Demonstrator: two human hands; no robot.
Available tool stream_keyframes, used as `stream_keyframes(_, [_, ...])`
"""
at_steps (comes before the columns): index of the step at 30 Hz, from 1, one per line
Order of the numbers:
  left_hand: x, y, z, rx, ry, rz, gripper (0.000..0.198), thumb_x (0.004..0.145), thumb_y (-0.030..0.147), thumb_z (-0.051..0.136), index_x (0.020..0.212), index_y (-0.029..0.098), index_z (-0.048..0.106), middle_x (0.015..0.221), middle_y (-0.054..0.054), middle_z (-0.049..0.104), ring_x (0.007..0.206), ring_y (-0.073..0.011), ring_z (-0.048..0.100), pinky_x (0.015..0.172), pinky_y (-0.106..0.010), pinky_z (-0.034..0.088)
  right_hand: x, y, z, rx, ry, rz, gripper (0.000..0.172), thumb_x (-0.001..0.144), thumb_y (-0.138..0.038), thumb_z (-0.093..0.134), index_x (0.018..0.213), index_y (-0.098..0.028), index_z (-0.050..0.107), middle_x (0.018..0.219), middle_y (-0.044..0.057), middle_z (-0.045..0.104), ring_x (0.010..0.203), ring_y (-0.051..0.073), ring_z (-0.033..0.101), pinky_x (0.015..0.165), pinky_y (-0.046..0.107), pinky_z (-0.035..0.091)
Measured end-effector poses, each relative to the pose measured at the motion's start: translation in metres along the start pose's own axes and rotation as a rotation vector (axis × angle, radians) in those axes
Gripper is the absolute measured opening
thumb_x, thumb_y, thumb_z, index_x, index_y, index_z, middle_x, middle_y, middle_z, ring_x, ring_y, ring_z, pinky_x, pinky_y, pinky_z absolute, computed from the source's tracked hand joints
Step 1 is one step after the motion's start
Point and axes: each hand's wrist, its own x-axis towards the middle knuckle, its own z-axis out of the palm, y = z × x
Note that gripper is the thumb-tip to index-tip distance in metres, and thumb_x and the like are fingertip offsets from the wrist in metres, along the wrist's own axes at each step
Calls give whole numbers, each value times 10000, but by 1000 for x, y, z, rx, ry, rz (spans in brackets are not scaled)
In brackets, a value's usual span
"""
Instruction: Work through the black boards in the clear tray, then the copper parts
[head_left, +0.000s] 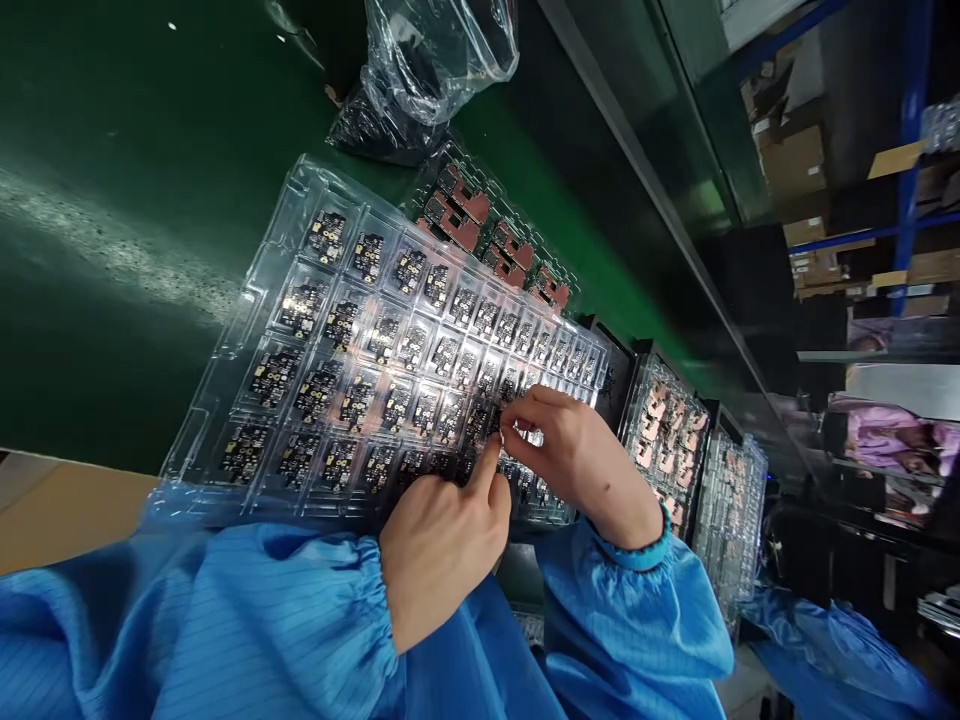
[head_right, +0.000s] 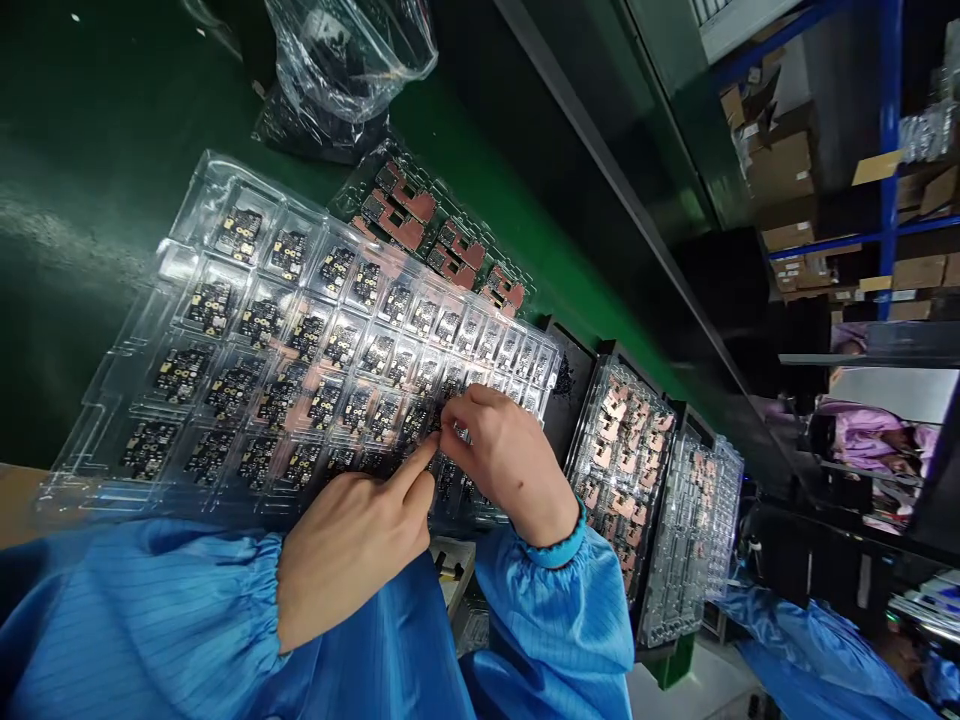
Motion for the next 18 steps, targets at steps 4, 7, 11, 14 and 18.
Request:
stream_keyframes(4, [1, -1, -1, -5, -28, 10, 328, 852, 21, 428, 1012, 100, 703, 1523, -208, 503, 503, -207, 672, 426, -368, 528, 1, -1, 0, -20, -8, 10, 135, 960, -182, 579, 891, -179, 695, 860, 27, 596, 744, 144, 577, 662, 293, 390])
stream_keyframes(7, [2, 0, -1, -15, -15, -7, 323, 863, 32, 436, 1033, 96, 703, 1532, -222, 483, 510, -202, 678, 436, -363, 535, 3, -4, 0, -49, -19, 23, 131, 949, -182, 581, 866, -182, 682, 852, 22, 598, 732, 145, 573, 633, 290, 366])
stream_keyframes(11, [2, 0, -2, -7, -46, 9, 313, 893, 46, 452, 1058, 89, 714, 1530, -224, 487, 513, -180, 680, 443, -339, 530, 4, -10, 0, -136, -21, 53, 124, 938, -191, 586, 846, -184, 669, 822, 17, 597, 675, 142, 535, 569, 285, 290])
stream_keyframes(14, [2, 0, -3, -15, -47, 2, 298, 917, 69, 468, 1085, 82, 714, 1517, -237, 498, 522, -179, 685, 448, -331, 532, 5, -16, 0, -218, -25, 79, 121, 917, -172, 607, 801, -174, 642, 802, 20, 600, 660, 141, 515, 554, 288, 246])
stream_keyframes(18, [3, 0, -3, -19, -55, -5, 303, 916, 79, 479, 1115, 84, 708, 1520, -242, 493, 511, -196, 682, 441, -355, 535, 7, -21, 1, -246, -18, 90, 142, 899, -138, 587, 766, -163, 630, 766, 30, 604, 638, 139, 512, 558, 288, 263])
